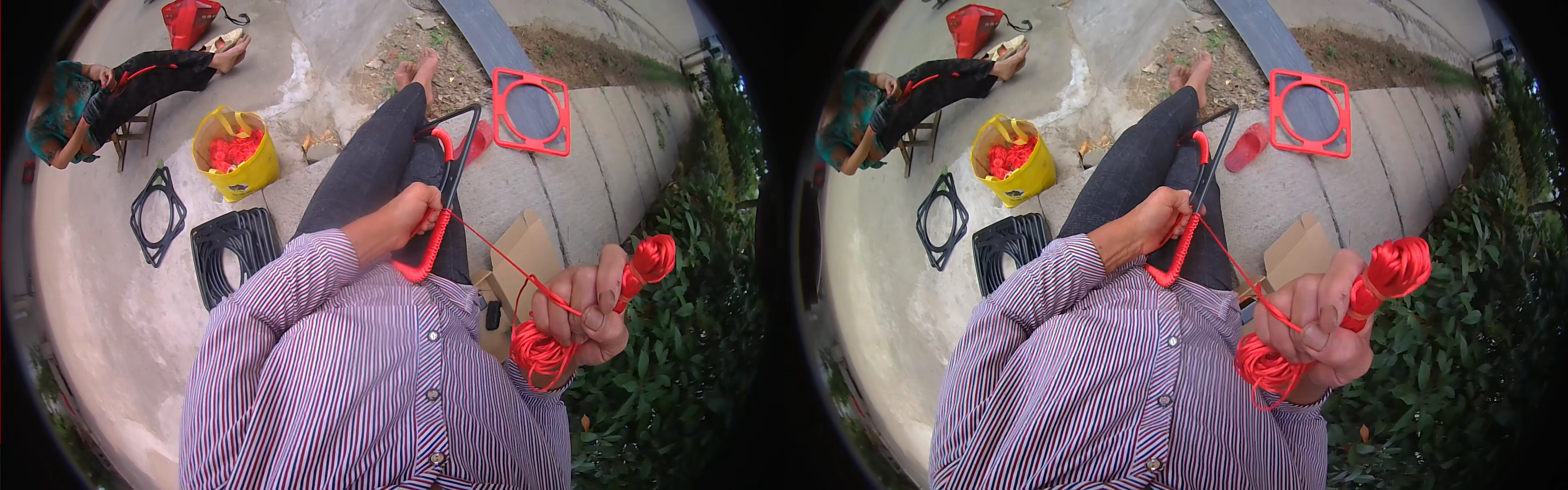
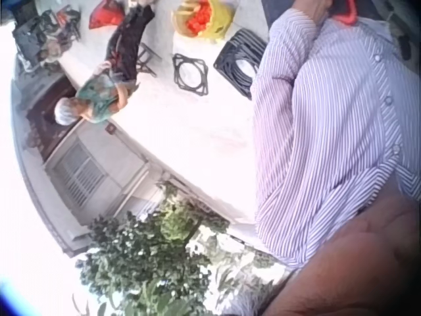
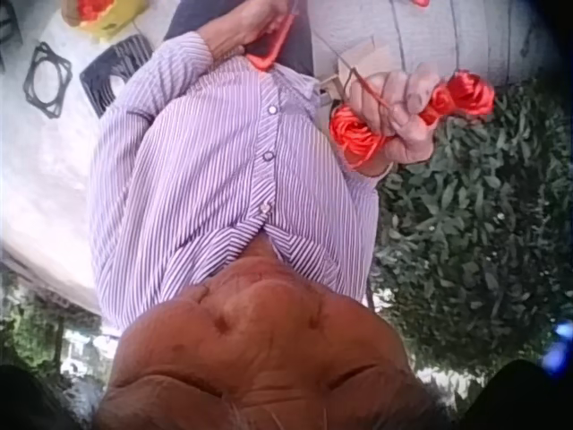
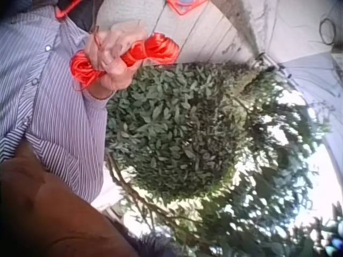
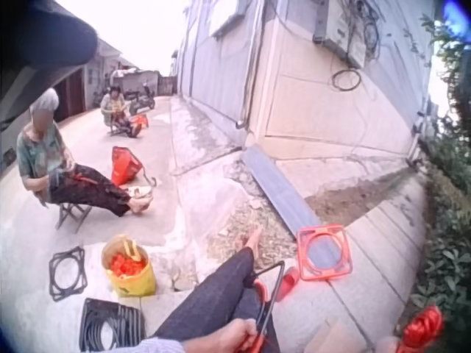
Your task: Winding a red cord or rope onto a plastic frame while sitting outdoors.
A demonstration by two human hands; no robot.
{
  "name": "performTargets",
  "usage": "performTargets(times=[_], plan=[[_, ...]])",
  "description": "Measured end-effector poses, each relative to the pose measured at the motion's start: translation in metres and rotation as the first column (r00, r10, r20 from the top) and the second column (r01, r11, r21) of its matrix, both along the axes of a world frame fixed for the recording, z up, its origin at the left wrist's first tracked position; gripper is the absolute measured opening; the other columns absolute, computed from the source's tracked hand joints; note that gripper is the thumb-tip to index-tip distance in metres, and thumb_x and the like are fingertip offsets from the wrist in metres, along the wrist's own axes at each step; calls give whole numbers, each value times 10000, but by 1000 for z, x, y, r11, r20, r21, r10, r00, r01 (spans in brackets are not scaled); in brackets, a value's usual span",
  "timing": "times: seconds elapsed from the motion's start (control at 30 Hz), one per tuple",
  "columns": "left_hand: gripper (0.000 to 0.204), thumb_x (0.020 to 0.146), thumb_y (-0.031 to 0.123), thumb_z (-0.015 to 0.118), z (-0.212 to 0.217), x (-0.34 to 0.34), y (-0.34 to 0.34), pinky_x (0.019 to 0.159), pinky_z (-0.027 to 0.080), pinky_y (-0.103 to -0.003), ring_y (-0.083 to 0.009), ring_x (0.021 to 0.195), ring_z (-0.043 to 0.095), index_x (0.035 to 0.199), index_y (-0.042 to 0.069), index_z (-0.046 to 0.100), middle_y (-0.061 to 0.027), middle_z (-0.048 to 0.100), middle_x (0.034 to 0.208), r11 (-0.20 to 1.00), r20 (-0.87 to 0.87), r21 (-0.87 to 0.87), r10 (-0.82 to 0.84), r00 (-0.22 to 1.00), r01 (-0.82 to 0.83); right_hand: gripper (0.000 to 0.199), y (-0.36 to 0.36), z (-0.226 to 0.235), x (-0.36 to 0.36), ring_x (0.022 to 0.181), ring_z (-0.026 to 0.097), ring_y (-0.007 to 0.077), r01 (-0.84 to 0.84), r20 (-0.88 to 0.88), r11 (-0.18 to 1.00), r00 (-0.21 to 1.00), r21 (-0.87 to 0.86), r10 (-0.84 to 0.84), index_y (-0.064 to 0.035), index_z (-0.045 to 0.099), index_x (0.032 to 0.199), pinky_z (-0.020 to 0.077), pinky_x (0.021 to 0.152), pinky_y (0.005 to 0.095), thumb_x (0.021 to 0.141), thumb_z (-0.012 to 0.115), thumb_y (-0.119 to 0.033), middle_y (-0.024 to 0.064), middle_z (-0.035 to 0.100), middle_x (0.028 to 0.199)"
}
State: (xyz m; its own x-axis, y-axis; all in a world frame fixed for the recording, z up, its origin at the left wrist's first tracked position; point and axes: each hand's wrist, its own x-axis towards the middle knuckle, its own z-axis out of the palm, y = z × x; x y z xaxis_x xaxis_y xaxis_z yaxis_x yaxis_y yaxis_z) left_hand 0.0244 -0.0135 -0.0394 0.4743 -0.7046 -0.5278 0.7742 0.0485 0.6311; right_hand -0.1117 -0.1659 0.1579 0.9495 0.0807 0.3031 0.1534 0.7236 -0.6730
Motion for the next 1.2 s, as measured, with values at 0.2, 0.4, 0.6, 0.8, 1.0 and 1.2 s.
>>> performTargets(times=[0.2,0.4,0.6,0.8,1.0,1.2], plan=[[288,720,94,521,8,-16,-9,719,461,-310,-145,710,554,984,-11,563,-29,553,733,728,998,62,-30,58,-683,196,-13,9,3,434,430,154,23,72,999,997,-35,-20,-84,357,905,324,412,286,822,534,-90,77,475,612],[159,837,28,600,90,-17,4,656,467,-248,-84,698,540,989,1,561,-2,565,773,970,761,12,150,631,-244,277,-33,-20,38,584,522,204,-134,192,937,960,-322,203,19,623,857,435,554,299,794,647,-250,142,617,798],[194,864,177,623,32,12,55,586,482,-325,-176,642,638,841,-12,584,-139,631,688,780,711,580,-343,614,-235,335,-21,-127,58,818,573,194,-114,-123,-172,991,-979,44,-24,683,990,450,730,306,663,708,-91,81,585,856],[252,870,261,637,18,-18,41,594,481,-337,-210,671,649,835,22,566,-119,658,708,869,523,482,-189,831,-106,328,12,-153,61,806,647,159,-212,-325,420,921,-883,-217,16,654,1027,498,731,289,743,729,-130,102,672,906],[88,876,61,583,71,-3,47,586,440,-218,-62,650,530,828,27,518,-6,561,718,837,853,185,124,507,-514,417,5,-110,61,1014,607,210,149,-41,416,909,-897,-415,13,636,1096,477,865,321,740,759,-167,132,617,1114],[178,940,223,488,104,-2,29,487,294,-187,-55,557,438,828,115,573,23,528,678,959,120,-224,206,971,-176,480,-4,-84,55,1194,513,307,357,108,580,901,-732,-420,27,537,1219,368,1041,411,795,668,-155,190,522,1287]])
